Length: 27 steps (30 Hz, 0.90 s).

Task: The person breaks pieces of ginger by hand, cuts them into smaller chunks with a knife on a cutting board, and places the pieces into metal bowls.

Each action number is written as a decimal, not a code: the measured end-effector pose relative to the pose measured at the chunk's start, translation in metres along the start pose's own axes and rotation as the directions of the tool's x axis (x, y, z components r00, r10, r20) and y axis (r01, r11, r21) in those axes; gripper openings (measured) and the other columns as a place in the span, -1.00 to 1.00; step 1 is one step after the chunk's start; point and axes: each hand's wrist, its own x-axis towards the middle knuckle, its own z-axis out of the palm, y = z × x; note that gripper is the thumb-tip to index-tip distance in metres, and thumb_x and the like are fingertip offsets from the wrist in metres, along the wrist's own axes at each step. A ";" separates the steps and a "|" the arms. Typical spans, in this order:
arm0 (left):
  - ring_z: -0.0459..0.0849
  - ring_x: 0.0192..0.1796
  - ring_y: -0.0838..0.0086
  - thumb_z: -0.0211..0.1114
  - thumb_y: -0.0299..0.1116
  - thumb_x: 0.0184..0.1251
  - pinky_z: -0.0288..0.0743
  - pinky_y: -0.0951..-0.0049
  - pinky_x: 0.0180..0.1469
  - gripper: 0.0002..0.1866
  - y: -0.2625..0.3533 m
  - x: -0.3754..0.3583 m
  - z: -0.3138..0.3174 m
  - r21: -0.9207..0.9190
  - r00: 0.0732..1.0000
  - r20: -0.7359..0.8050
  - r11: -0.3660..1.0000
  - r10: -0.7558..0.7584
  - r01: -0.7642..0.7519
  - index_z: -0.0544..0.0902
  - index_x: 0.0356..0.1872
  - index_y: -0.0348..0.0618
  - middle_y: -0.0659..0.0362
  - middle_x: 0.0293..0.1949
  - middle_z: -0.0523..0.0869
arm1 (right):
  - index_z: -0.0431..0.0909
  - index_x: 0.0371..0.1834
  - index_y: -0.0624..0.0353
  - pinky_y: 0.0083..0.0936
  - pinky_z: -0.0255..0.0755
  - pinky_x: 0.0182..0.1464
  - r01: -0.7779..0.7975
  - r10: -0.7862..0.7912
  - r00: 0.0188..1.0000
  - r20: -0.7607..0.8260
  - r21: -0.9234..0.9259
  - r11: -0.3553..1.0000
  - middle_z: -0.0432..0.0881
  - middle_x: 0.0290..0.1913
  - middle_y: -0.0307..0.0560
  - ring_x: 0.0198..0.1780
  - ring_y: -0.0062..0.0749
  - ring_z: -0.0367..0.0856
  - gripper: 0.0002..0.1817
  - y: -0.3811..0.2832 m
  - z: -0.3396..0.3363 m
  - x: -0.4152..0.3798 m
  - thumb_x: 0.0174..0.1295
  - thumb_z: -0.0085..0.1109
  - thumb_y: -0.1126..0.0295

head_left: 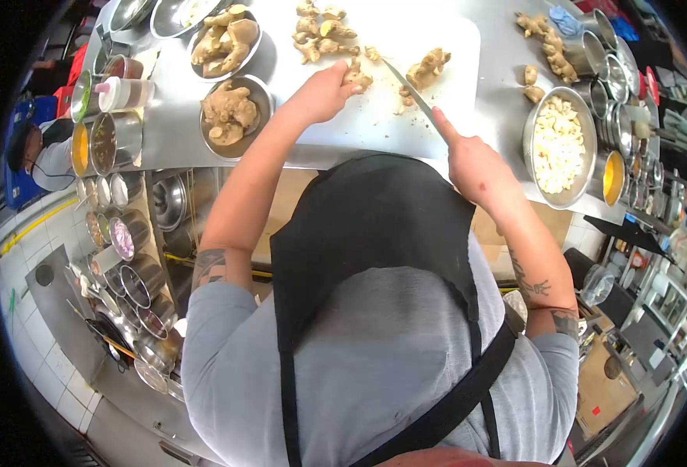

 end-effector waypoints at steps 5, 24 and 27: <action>0.72 -0.01 -0.16 0.28 -0.06 0.54 0.57 -0.01 0.04 -0.55 -0.001 -0.013 -0.010 0.074 0.999 0.012 0.996 -0.048 0.047 0.59 -0.02 -0.37 -0.25 -0.15 0.75 | 0.08 0.69 0.05 0.06 0.63 -0.04 -0.053 0.054 0.998 0.021 -0.025 0.998 0.75 -0.25 0.37 -0.18 0.23 0.78 -0.11 0.002 -0.008 -0.003 0.20 -0.02 0.62; 0.64 0.18 0.01 0.41 -0.25 0.33 0.62 0.08 0.20 -0.70 0.006 0.000 0.041 0.394 0.882 -0.349 0.903 0.318 -0.169 0.74 0.03 -0.08 -0.04 0.22 0.62 | 0.37 0.40 0.34 0.05 0.53 0.21 0.035 -0.015 0.997 -0.082 0.238 0.971 0.71 -0.08 0.53 0.06 0.39 0.69 -0.50 0.014 0.019 0.003 0.42 0.02 0.40; 0.63 0.19 0.03 0.36 -0.30 0.34 0.60 0.06 0.19 -0.72 -0.008 0.015 0.029 0.456 0.896 -0.383 0.890 0.226 -0.029 0.74 0.04 -0.07 -0.01 0.19 0.64 | 0.40 0.38 0.30 0.04 0.60 0.10 0.020 -0.004 0.996 -0.094 0.176 0.984 0.74 -0.17 0.46 -0.03 0.33 0.74 -0.51 0.008 0.013 -0.007 0.38 0.01 0.46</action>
